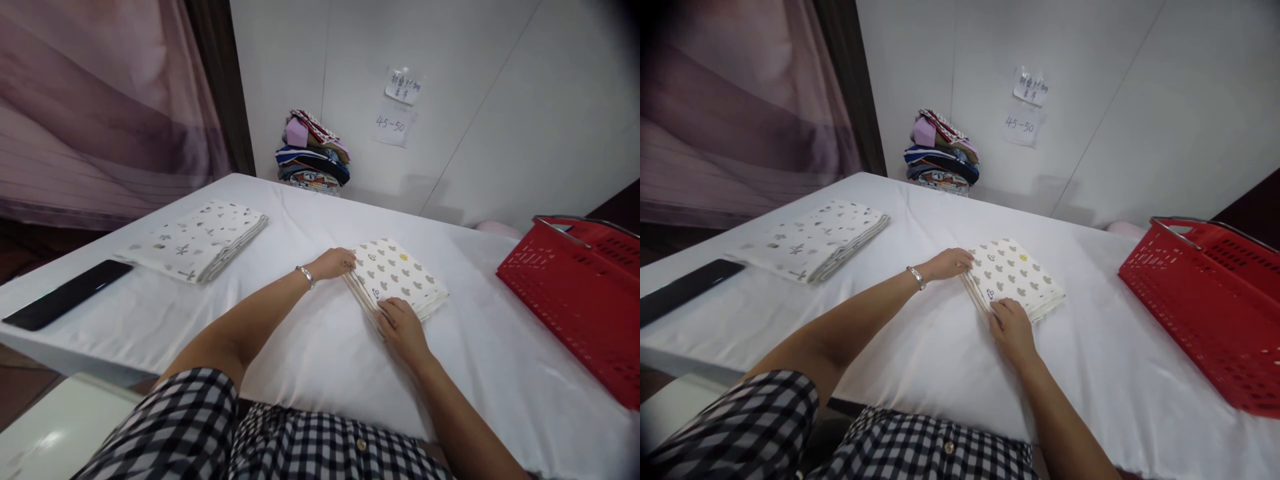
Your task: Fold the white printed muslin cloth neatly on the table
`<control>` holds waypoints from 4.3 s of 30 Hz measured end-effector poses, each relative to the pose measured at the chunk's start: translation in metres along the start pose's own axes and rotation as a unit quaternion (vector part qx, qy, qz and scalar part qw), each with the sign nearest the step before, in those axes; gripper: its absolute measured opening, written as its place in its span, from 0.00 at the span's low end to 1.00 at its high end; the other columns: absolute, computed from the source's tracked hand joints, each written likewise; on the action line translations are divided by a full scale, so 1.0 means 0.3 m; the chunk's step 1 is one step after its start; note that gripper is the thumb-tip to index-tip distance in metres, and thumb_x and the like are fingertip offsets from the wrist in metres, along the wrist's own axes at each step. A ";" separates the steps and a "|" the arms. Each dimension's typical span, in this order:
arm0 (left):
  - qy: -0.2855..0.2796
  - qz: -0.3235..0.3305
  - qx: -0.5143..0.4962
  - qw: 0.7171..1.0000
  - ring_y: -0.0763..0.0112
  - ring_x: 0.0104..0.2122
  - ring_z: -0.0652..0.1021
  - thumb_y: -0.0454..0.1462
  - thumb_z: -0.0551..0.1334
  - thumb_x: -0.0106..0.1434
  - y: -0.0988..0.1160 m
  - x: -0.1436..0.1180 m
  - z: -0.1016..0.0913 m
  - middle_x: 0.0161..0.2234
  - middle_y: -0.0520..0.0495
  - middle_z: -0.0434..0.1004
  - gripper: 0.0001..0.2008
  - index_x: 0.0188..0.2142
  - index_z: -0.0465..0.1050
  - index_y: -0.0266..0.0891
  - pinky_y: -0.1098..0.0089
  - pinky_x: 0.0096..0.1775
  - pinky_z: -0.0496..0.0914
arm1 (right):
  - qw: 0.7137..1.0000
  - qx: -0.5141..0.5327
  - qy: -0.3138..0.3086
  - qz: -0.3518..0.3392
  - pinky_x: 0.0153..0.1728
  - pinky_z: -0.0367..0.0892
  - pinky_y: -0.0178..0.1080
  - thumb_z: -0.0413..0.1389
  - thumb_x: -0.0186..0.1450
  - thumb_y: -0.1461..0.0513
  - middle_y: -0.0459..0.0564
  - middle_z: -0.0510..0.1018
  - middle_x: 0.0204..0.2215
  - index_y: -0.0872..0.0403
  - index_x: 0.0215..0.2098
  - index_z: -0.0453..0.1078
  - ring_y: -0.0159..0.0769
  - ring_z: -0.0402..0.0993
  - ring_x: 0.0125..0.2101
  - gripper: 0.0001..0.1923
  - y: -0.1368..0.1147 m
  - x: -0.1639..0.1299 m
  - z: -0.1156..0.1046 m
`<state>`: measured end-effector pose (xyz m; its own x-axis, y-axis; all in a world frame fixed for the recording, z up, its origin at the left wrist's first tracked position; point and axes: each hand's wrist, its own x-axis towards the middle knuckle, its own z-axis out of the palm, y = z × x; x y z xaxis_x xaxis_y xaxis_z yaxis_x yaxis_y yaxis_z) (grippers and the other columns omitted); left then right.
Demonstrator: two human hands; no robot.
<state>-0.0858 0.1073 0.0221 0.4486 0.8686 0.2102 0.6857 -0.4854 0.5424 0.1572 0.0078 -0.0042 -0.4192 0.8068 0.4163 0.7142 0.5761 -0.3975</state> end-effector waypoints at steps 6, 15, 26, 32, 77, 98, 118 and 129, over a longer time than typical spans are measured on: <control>-0.028 -0.002 0.002 1.000 0.67 0.48 0.73 0.31 0.59 0.55 -0.004 0.012 -0.007 0.48 0.49 0.74 0.12 0.37 0.78 0.42 0.71 0.50 0.65 | 0.999 0.028 -0.003 0.031 0.42 0.65 0.43 0.49 0.65 0.58 0.53 0.74 0.37 0.52 0.41 0.72 0.41 0.68 0.39 0.13 0.008 0.003 0.005; -0.013 0.033 0.021 0.999 0.69 0.47 0.73 0.30 0.58 0.58 -0.006 0.026 -0.009 0.46 0.50 0.76 0.10 0.32 0.78 0.41 0.71 0.50 0.65 | 0.995 0.084 0.028 0.040 0.39 0.65 0.39 0.47 0.66 0.60 0.50 0.74 0.33 0.52 0.34 0.72 0.37 0.70 0.36 0.12 0.014 0.010 -0.002; 0.015 0.049 0.025 0.998 0.69 0.46 0.74 0.29 0.59 0.58 -0.046 -0.025 0.014 0.45 0.48 0.76 0.11 0.38 0.76 0.40 0.69 0.49 0.66 | 0.999 -0.035 -0.002 -0.021 0.41 0.66 0.44 0.51 0.63 0.61 0.53 0.74 0.38 0.54 0.42 0.72 0.42 0.69 0.39 0.12 0.012 -0.004 0.011; 0.002 0.058 0.043 0.997 0.69 0.48 0.73 0.30 0.60 0.57 -0.064 -0.013 0.018 0.47 0.48 0.75 0.13 0.41 0.76 0.41 0.69 0.51 0.65 | 1.000 -0.002 -0.004 0.002 0.41 0.65 0.43 0.49 0.64 0.63 0.51 0.75 0.36 0.53 0.41 0.72 0.40 0.68 0.39 0.11 0.016 -0.001 0.007; 0.095 0.088 0.128 0.983 0.68 0.48 0.70 0.33 0.53 0.64 -0.073 -0.056 0.090 0.45 0.47 0.74 0.11 0.38 0.75 0.41 0.68 0.45 0.68 | 0.985 -0.132 0.068 -0.087 0.38 0.65 0.41 0.46 0.66 0.65 0.54 0.75 0.36 0.56 0.40 0.72 0.40 0.68 0.37 0.13 0.039 -0.023 0.040; 0.021 0.126 0.098 0.987 0.65 0.58 0.62 0.42 0.47 0.68 0.109 -0.071 0.206 0.56 0.51 0.67 0.17 0.52 0.68 0.49 0.55 0.59 0.52 | 0.992 -0.093 0.032 -0.073 0.37 0.66 0.41 0.47 0.64 0.67 0.52 0.75 0.36 0.54 0.43 0.71 0.38 0.69 0.36 0.13 -0.023 -0.037 0.013; 0.029 0.100 0.084 0.991 0.66 0.59 0.61 0.42 0.46 0.68 0.095 -0.078 0.213 0.57 0.52 0.66 0.18 0.53 0.68 0.48 0.54 0.60 0.49 | 0.992 -0.082 0.028 0.095 0.55 0.56 0.50 0.51 0.64 0.58 0.55 0.69 0.54 0.52 0.48 0.71 0.44 0.61 0.56 0.16 0.242 0.088 0.023; 0.092 0.054 0.046 0.993 0.65 0.57 0.65 0.43 0.49 0.67 0.077 -0.054 0.177 0.54 0.51 0.69 0.16 0.47 0.72 0.48 0.54 0.60 0.52 | 0.940 0.026 0.199 0.277 0.50 0.63 0.52 0.51 0.59 0.54 0.61 0.73 0.49 0.60 0.49 0.69 0.47 0.69 0.49 0.24 0.518 0.097 0.005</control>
<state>-0.0469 0.0768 -0.0120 0.4166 0.8098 0.4131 0.6927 -0.5770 0.4326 0.2551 0.1209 -0.0551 0.2594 0.8782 0.4018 0.7280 0.0955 -0.6789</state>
